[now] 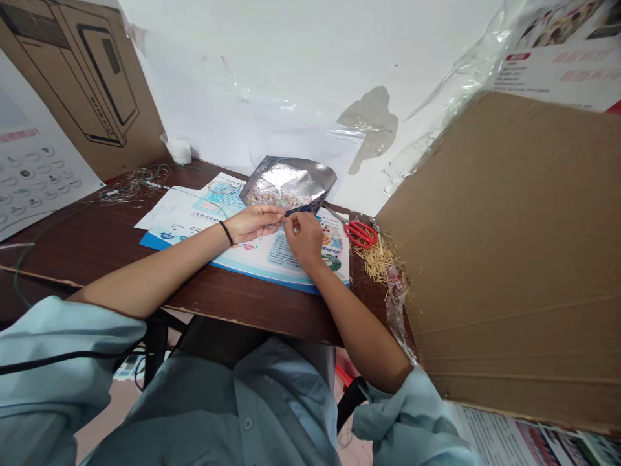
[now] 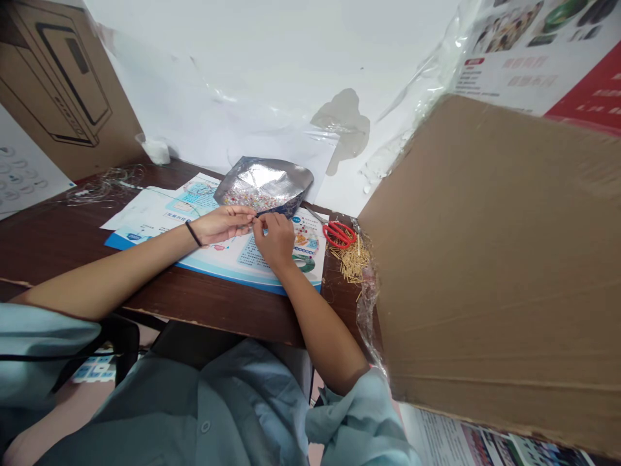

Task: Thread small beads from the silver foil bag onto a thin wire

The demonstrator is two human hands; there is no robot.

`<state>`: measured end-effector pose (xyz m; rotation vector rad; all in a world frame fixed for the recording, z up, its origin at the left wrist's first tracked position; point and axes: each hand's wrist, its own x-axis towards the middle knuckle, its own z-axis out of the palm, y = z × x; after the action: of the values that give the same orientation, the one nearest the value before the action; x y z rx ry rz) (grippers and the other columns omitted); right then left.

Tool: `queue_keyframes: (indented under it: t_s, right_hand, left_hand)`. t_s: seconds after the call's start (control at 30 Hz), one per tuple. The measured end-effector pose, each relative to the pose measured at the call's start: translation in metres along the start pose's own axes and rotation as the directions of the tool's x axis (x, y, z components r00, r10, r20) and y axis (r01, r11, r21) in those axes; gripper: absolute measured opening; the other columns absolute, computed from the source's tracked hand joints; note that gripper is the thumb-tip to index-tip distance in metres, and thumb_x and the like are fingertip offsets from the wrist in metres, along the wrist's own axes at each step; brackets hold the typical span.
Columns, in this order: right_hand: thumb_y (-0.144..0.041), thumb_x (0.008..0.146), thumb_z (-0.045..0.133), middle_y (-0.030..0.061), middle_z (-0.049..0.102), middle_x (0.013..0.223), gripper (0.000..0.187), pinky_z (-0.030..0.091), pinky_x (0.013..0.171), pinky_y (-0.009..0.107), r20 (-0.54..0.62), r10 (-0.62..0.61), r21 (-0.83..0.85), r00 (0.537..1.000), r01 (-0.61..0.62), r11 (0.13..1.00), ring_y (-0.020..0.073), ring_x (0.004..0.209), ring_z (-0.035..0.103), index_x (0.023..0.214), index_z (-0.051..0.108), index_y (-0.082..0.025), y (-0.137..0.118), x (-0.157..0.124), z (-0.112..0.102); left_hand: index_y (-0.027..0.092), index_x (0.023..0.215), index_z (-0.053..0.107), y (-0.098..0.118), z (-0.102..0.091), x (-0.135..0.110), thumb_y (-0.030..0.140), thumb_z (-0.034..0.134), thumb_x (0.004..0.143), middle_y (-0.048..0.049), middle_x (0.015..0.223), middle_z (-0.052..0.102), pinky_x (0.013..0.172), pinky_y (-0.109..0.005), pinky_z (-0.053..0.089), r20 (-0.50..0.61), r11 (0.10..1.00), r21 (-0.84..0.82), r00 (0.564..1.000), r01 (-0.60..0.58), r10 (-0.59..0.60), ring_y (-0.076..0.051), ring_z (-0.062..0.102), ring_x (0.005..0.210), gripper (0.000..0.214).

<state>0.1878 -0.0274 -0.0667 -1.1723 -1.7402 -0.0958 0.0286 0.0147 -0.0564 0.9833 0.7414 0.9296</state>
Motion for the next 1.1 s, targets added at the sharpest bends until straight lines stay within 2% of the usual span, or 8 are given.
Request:
queue_keyframes:
  t_s: [0.53,0.87,1.1]
  right_hand:
    - [-0.019,0.086,0.049,0.0020,0.057,0.071,0.016,0.040,0.072,0.030,0.023,0.014,-0.010,1.000,-0.014,1.000,0.0163,0.072,0.052,0.071,0.053,-0.021,0.0001,0.0005,-0.0002]
    - [-0.018,0.085,0.049,0.0017,0.056,0.071,0.015,0.039,0.071,0.030,0.004,0.000,-0.023,1.000,0.000,1.000,0.0156,0.072,0.051,0.071,0.053,-0.020,0.0001,0.0002,-0.0001]
    - [-0.018,0.085,0.049,0.0015,0.057,0.070,0.015,0.039,0.070,0.029,-0.015,-0.015,-0.014,1.000,0.015,1.000,0.0151,0.070,0.051,0.071,0.053,-0.021,0.0004,0.0000,0.0001]
  left_hand:
    - [0.012,0.085,0.071,0.0001,0.0015,-0.0017,0.007,0.075,0.072,-0.0048,0.081,0.069,0.072,-0.021,0.052,0.039,1.000,0.020,0.999,-0.016,0.015,-0.008,0.063,0.075,0.014]
    - [0.014,0.087,0.072,-0.0003,-0.0010,0.0006,0.012,0.076,0.073,-0.0038,0.082,0.068,0.073,-0.022,0.052,-0.010,1.000,0.027,1.000,-0.014,0.014,-0.008,0.062,0.075,0.015]
    - [0.014,0.087,0.072,0.0007,0.0006,-0.0010,0.012,0.076,0.072,-0.0033,0.081,0.068,0.073,-0.021,0.052,0.002,0.999,0.043,1.000,-0.003,0.003,-0.008,0.062,0.075,0.015]
